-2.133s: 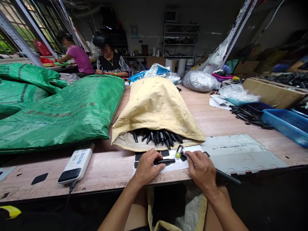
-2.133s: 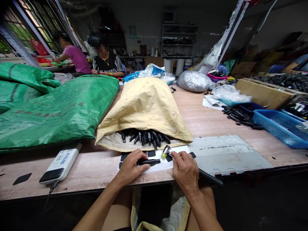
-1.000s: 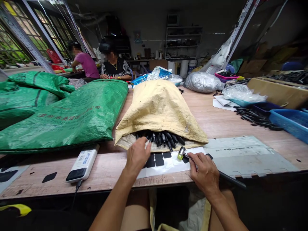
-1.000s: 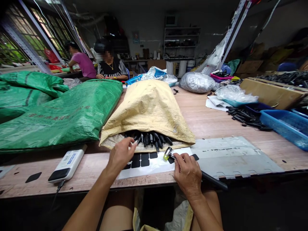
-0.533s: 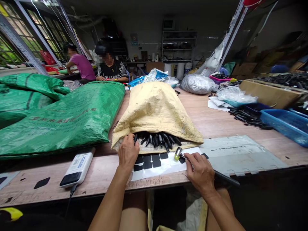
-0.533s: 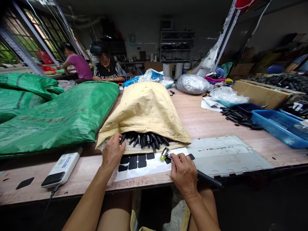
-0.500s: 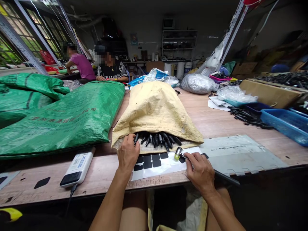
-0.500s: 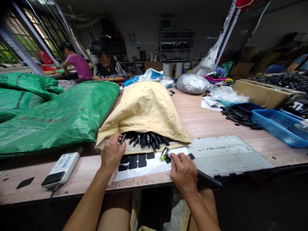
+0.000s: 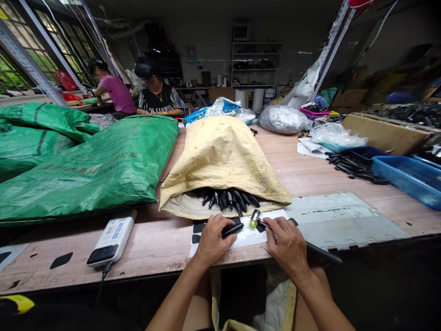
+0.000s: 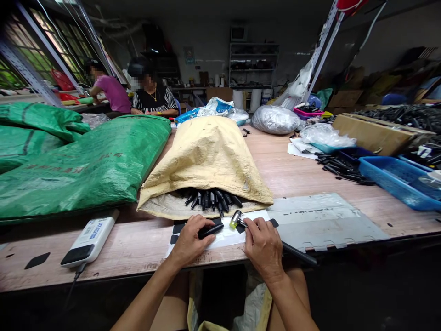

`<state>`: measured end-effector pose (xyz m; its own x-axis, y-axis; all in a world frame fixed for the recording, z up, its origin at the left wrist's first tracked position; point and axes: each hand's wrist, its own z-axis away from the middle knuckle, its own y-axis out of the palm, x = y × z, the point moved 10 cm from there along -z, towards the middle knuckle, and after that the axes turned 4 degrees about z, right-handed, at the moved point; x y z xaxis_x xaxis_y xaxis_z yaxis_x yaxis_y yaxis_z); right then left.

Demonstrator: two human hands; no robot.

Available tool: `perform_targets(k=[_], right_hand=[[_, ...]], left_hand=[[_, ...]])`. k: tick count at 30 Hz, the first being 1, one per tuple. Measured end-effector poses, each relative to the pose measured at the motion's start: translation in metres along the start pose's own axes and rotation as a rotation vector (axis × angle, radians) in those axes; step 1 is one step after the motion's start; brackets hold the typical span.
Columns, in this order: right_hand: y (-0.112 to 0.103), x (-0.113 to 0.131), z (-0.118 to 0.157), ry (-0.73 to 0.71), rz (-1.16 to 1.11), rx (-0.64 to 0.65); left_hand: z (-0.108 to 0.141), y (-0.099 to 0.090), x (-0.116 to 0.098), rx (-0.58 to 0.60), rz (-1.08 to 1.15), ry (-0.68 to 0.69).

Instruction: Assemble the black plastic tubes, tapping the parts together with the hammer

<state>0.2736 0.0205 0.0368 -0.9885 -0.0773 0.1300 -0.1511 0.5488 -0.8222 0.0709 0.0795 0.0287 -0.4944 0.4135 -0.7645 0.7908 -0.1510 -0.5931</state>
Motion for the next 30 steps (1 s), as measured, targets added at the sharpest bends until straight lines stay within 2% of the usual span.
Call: perform_targets(k=[7,10,13,16,18,23,27,30], right_hand=[[-0.009,-0.029,0.006,0.017,0.075,0.087],[-0.012,-0.035,0.008,0.013,0.006,0.116],[-0.024,-0.035,0.011,0.09,-0.146,0.054],[-0.034,-0.018,0.015,0.109,-0.379,0.018],[-0.036,0.001,0.017,0.073,-0.451,0.043],[-0.038,0.042,0.018,-0.022,-0.407,0.134],[-0.044,0.056,0.017,-0.067,-0.345,0.095],[-0.039,0.061,0.019,-0.097,-0.282,0.121]], left_hand=[[-0.001,0.002,0.003,0.011,-0.007,-0.025],[-0.001,0.003,0.004,0.024,0.001,-0.029],[-0.001,0.003,0.006,0.029,0.016,-0.028],[0.0,0.002,0.007,0.018,0.044,-0.032],[0.001,0.0,0.007,0.003,0.055,-0.043],[0.001,-0.001,0.007,-0.005,0.075,-0.063],[0.001,0.0,0.007,0.001,0.089,-0.072],[0.001,0.0,0.007,0.002,0.076,-0.077]])
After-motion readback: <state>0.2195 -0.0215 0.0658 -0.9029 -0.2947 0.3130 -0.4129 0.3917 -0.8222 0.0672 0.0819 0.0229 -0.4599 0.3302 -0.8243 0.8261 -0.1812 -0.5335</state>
